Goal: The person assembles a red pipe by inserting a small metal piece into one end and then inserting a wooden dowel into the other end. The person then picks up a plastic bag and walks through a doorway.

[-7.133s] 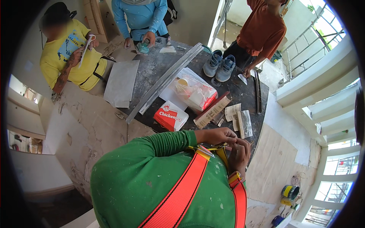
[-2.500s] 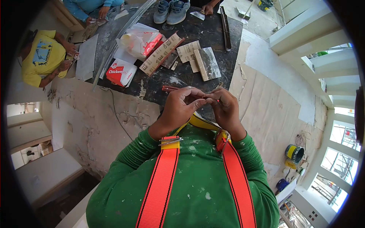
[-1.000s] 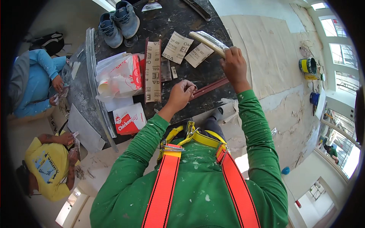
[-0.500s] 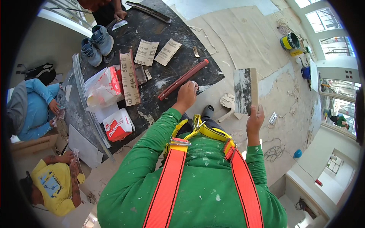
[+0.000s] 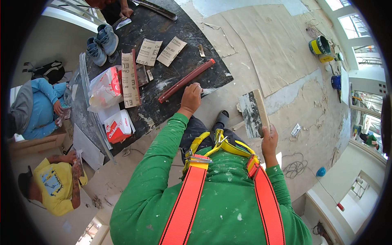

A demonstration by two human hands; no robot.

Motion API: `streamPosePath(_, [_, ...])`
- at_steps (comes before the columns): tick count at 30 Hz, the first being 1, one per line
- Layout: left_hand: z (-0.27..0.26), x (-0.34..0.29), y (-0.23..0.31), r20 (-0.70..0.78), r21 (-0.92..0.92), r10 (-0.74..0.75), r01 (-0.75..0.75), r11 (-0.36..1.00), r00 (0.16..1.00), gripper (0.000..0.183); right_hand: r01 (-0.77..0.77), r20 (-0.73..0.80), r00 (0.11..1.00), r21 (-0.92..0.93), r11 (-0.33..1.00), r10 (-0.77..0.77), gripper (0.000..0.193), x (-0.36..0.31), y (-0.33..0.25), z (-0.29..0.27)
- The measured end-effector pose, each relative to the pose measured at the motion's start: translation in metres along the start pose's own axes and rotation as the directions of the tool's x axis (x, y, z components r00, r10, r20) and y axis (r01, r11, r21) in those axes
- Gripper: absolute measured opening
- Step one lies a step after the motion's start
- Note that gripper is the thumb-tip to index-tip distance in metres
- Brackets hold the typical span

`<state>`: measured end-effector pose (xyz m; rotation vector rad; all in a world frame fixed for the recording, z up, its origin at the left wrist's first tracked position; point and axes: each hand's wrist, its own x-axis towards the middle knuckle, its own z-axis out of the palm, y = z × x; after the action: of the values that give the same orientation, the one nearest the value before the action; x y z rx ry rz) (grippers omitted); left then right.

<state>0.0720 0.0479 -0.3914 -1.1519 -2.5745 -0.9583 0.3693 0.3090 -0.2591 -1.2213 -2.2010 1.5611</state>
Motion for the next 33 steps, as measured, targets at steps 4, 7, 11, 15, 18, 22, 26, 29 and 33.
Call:
streamPosePath(4, [-0.007,0.006,-0.008,0.072,-0.051,0.030,-0.027,0.998,0.997,0.011,0.013,0.020,1.000,0.014,1.000,-0.013,0.026,0.020,0.003,-0.006])
streamPosePath(7, [-0.018,0.011,-0.011,0.134,-0.095,0.054,-0.042,0.995,0.989,0.011,0.024,0.038,0.999,0.042,0.999,-0.025,0.025,0.030,0.001,-0.008])
streamPosePath(11, [-0.025,0.018,-0.019,0.203,-0.109,0.137,-0.116,0.987,0.970,0.010,-0.010,-0.005,1.000,0.063,0.998,0.011,0.030,0.033,-0.017,-0.003])
streamPosePath(15, [-0.033,0.020,-0.016,0.228,-0.122,0.154,-0.128,0.984,0.961,0.009,0.189,0.010,0.981,-0.277,0.942,-0.194,0.034,0.038,-0.013,-0.007])
streamPosePath(18, [-0.037,0.021,-0.008,0.267,-0.087,0.180,-0.162,0.983,0.947,0.008,0.185,0.155,0.981,-0.533,0.826,-0.119,0.032,0.040,-0.023,-0.010])
streamPosePath(22, [-0.047,0.024,0.007,0.298,-0.002,0.143,-0.150,0.989,0.944,0.011,0.260,0.365,0.931,-0.630,0.732,-0.016,0.030,0.046,0.009,-0.019])
streamPosePath(26, [-0.030,0.027,0.013,0.393,0.107,-0.063,0.022,0.994,0.917,0.010,0.276,0.335,0.941,-0.652,0.706,-0.058,0.029,0.052,0.045,-0.014])
streamPosePath(29, [-0.018,0.034,0.018,0.360,0.178,-0.159,0.100,0.979,0.919,0.013,0.197,0.221,0.971,-0.547,0.814,-0.086,0.029,0.056,0.034,-0.007])
streamPosePath(33, [0.006,0.024,0.003,0.214,0.106,-0.287,0.270,0.957,0.934,0.009,0.391,0.091,0.911,-0.498,0.774,-0.402,0.027,0.055,-0.013,0.002])
